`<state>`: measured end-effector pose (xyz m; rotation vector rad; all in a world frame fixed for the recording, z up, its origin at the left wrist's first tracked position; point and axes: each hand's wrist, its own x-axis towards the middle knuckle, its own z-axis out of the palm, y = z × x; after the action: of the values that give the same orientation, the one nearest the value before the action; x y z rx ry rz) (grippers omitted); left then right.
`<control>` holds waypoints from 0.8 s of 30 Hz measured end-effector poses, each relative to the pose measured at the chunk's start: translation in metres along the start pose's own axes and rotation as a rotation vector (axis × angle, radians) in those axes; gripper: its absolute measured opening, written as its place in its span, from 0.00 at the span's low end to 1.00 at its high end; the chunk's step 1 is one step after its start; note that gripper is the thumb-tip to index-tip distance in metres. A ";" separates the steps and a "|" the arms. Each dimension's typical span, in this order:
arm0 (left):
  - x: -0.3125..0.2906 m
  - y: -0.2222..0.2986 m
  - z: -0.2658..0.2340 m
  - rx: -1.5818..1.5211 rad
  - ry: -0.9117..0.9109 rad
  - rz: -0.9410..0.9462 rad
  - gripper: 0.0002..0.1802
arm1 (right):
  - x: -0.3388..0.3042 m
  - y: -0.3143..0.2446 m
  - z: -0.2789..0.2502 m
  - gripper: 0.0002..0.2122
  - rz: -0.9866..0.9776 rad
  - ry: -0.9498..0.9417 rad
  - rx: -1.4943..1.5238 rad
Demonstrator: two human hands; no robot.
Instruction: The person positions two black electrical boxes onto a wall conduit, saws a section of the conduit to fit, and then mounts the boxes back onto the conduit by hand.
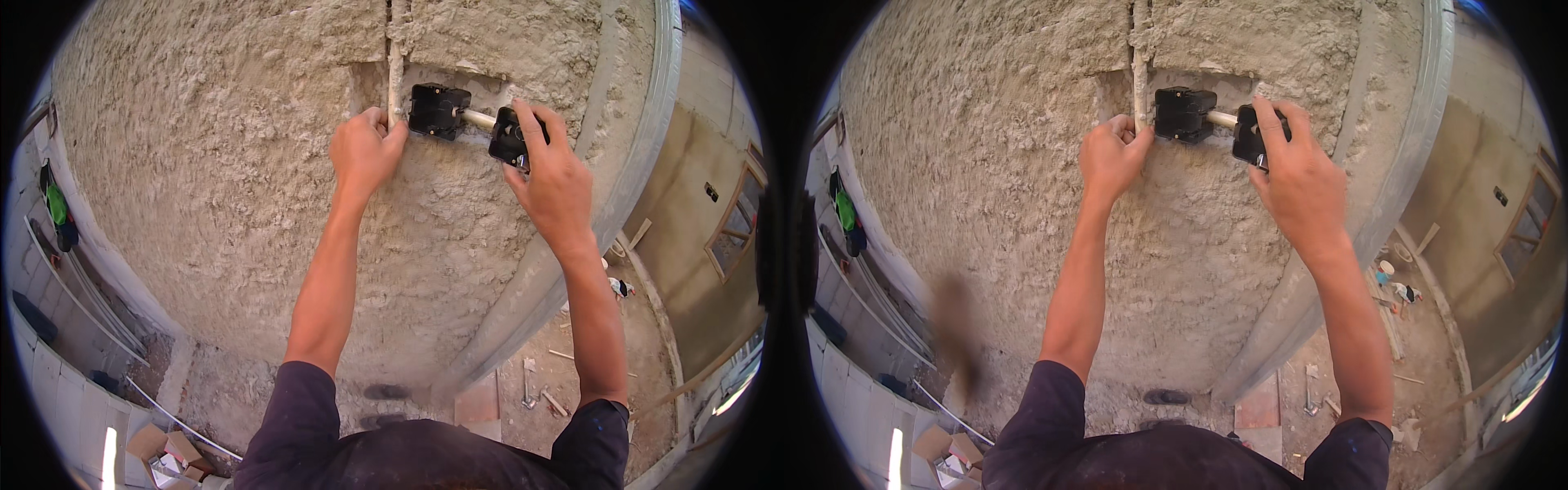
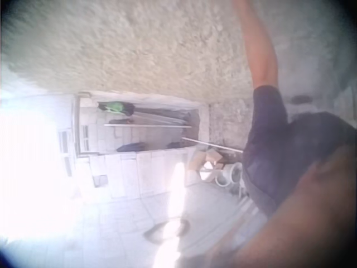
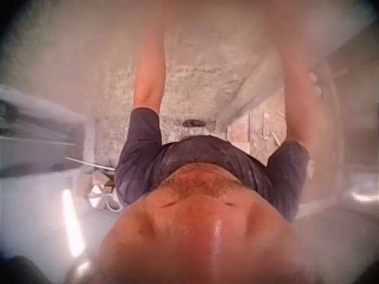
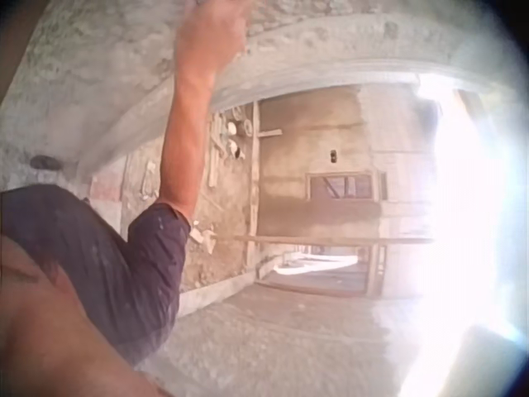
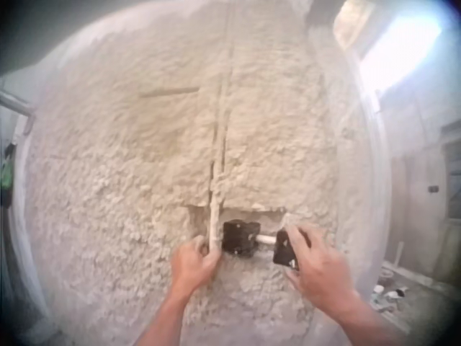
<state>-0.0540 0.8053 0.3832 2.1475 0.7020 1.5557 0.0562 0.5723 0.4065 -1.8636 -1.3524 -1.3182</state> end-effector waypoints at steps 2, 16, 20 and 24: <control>0.001 -0.005 0.002 -0.044 0.018 0.039 0.15 | 0.006 -0.002 0.001 0.38 0.007 0.004 0.009; -0.002 -0.014 0.011 -0.077 0.052 0.172 0.15 | 0.001 0.003 -0.001 0.34 0.013 0.082 0.048; -0.003 -0.024 0.020 -0.115 0.039 0.263 0.15 | -0.024 0.042 0.017 0.35 -0.057 0.245 0.068; -0.038 -0.007 -0.052 -0.540 -0.197 0.193 0.33 | -0.053 0.019 -0.002 0.36 -0.167 0.186 0.268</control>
<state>-0.1144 0.7895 0.3661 1.9484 -0.0019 1.3938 0.0708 0.5399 0.3624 -1.4413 -1.5264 -1.2830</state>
